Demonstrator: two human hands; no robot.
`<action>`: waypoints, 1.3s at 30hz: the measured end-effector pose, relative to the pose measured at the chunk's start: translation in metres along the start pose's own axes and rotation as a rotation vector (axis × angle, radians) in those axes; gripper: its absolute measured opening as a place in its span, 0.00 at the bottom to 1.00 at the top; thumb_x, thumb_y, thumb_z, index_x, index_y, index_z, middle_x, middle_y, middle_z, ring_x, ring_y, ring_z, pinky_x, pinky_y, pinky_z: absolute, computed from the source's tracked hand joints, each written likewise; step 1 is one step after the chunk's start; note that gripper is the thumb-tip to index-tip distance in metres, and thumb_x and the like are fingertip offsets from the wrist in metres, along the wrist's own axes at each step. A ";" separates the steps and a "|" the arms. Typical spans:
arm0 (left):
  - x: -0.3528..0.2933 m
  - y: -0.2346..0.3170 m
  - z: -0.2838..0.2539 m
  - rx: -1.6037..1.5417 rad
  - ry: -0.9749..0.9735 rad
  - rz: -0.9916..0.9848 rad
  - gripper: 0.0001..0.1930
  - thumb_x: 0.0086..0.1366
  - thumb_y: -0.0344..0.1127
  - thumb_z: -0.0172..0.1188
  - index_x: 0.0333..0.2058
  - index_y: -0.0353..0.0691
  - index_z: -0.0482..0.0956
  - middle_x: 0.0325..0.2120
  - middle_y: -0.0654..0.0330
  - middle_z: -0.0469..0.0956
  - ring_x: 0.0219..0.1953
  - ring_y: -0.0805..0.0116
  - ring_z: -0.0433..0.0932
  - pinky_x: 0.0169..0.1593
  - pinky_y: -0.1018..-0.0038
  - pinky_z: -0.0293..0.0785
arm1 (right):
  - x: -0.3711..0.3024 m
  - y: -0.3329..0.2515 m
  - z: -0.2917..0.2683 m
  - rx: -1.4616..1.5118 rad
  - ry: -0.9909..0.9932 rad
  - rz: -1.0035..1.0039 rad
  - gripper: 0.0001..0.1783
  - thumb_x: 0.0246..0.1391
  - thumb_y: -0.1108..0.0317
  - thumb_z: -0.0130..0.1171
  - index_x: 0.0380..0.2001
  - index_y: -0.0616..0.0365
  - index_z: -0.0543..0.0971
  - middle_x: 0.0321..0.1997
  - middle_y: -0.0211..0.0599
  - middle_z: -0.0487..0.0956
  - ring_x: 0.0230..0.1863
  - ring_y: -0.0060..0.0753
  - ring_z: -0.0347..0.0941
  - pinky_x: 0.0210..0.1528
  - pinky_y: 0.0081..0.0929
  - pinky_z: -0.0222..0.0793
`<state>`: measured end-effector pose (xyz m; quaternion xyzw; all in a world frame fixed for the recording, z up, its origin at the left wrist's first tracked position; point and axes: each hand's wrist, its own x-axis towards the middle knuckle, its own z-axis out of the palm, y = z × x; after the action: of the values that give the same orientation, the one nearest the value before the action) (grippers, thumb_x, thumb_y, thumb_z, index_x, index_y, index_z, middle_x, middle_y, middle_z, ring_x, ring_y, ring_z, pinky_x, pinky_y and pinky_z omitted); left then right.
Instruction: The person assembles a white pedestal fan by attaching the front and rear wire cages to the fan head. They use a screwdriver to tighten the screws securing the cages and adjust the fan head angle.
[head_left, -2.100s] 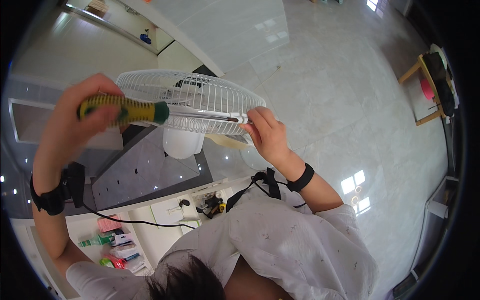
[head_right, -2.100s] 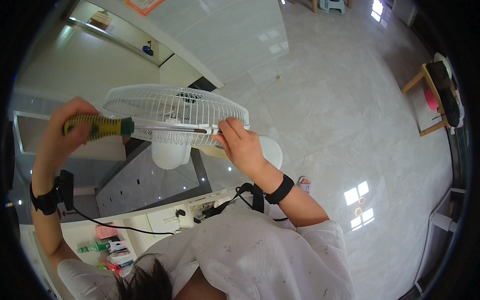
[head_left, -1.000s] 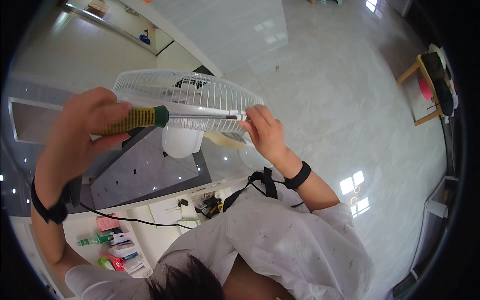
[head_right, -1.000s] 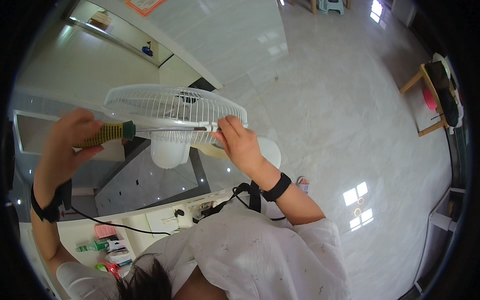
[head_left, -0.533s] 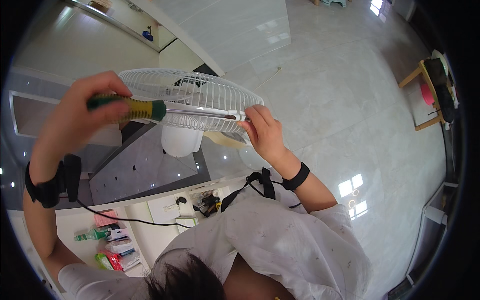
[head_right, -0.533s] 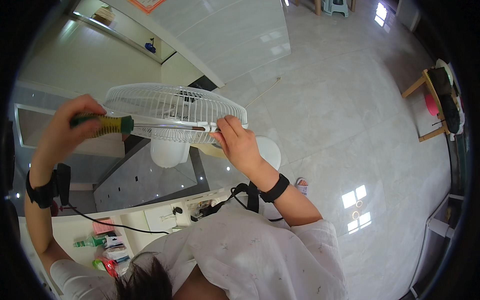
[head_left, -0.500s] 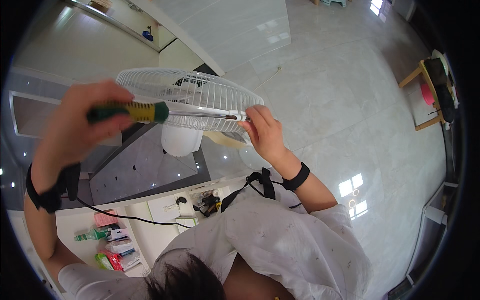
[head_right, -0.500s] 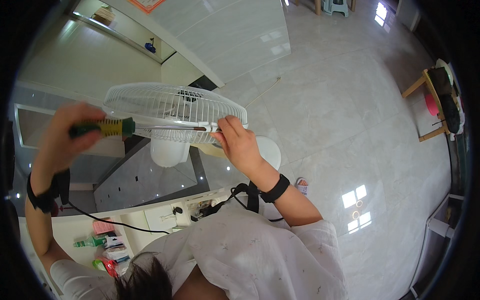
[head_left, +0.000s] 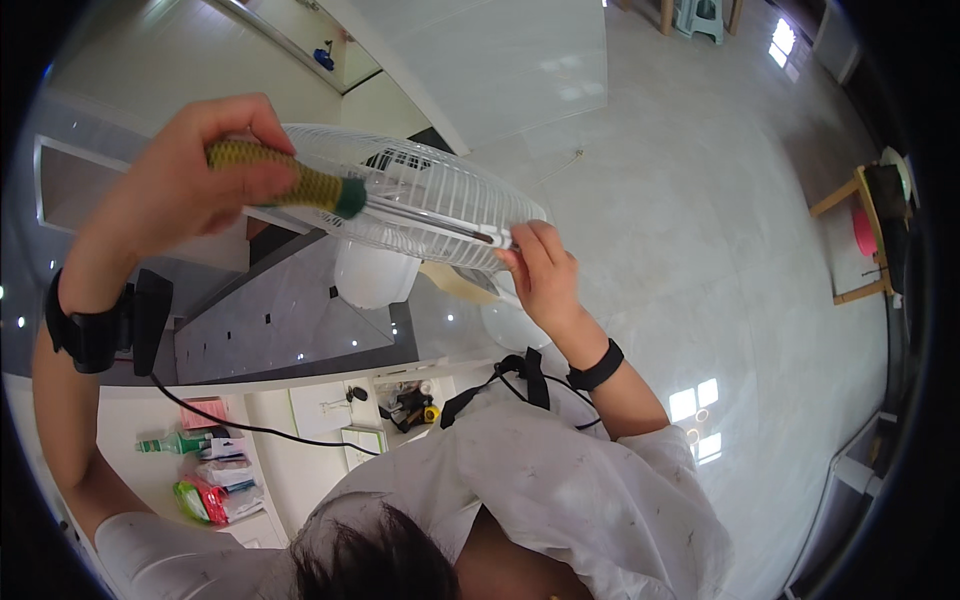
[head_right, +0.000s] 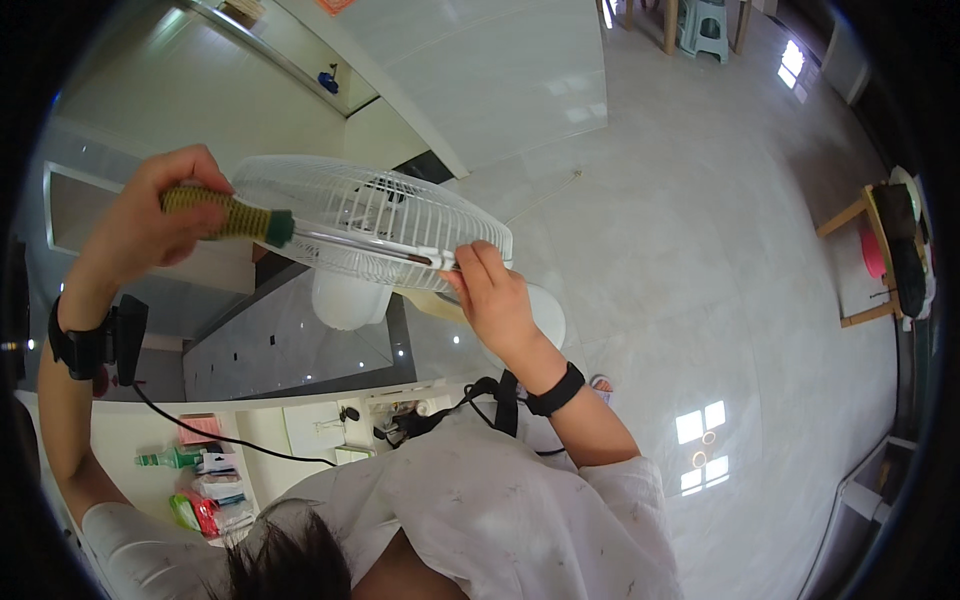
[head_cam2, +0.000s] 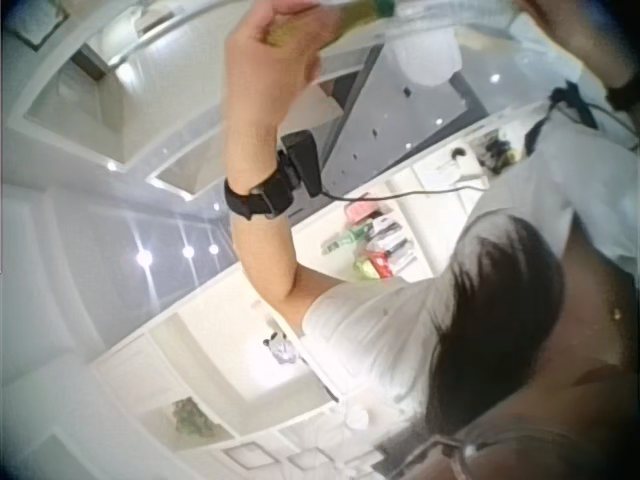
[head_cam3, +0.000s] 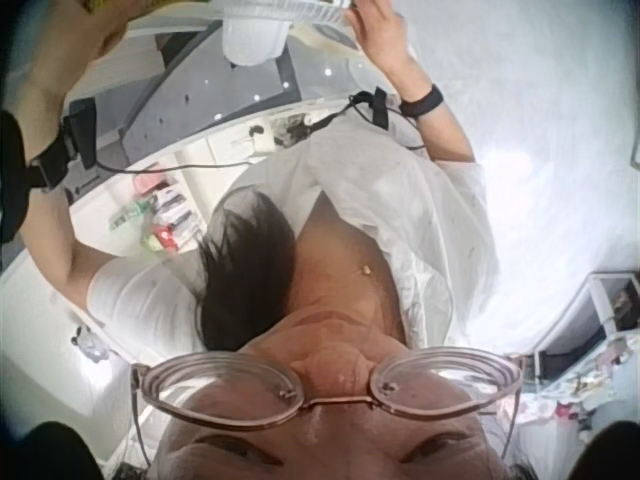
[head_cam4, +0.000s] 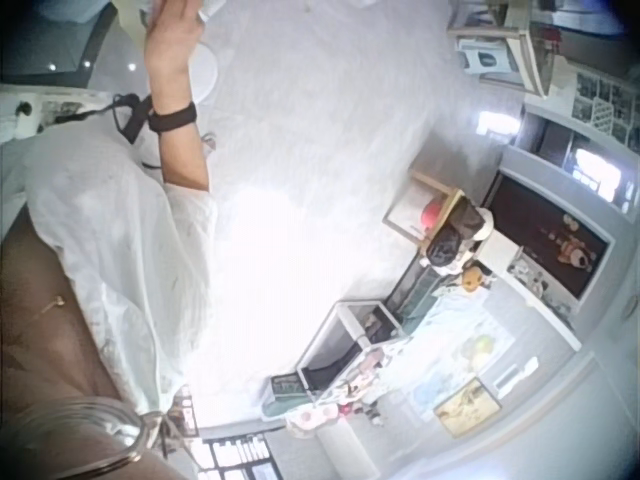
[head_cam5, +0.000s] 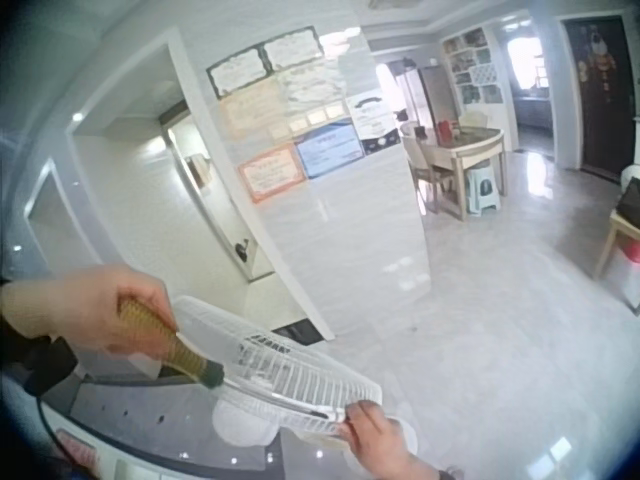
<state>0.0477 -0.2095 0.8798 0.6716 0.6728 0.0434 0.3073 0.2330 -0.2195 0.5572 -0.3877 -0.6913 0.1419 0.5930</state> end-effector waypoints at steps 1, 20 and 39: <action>-0.001 -0.003 0.003 0.255 0.064 0.269 0.06 0.57 0.33 0.61 0.30 0.40 0.73 0.26 0.60 0.76 0.13 0.79 0.67 0.15 0.83 0.59 | 0.001 0.002 0.001 -0.001 0.021 -0.002 0.13 0.46 0.69 0.62 0.35 0.61 0.73 0.34 0.41 0.72 0.24 0.38 0.72 0.22 0.27 0.70; -0.007 -0.004 0.006 -0.119 0.023 -0.145 0.13 0.63 0.47 0.53 0.29 0.43 0.70 0.20 0.57 0.74 0.13 0.81 0.64 0.12 0.86 0.54 | 0.004 0.004 -0.005 0.030 -0.017 -0.001 0.15 0.46 0.68 0.63 0.36 0.61 0.73 0.34 0.39 0.72 0.24 0.36 0.72 0.22 0.27 0.70; -0.016 0.001 0.031 0.792 0.170 0.685 0.12 0.52 0.29 0.62 0.36 0.42 0.72 0.34 0.61 0.72 0.31 0.75 0.72 0.28 0.76 0.70 | 0.003 0.005 -0.006 -0.002 -0.006 0.028 0.13 0.46 0.69 0.62 0.35 0.62 0.73 0.34 0.41 0.72 0.26 0.38 0.72 0.23 0.28 0.70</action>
<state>0.0618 -0.2356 0.8611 0.9116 0.4023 -0.0620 -0.0573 0.2409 -0.2160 0.5574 -0.3976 -0.6878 0.1506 0.5883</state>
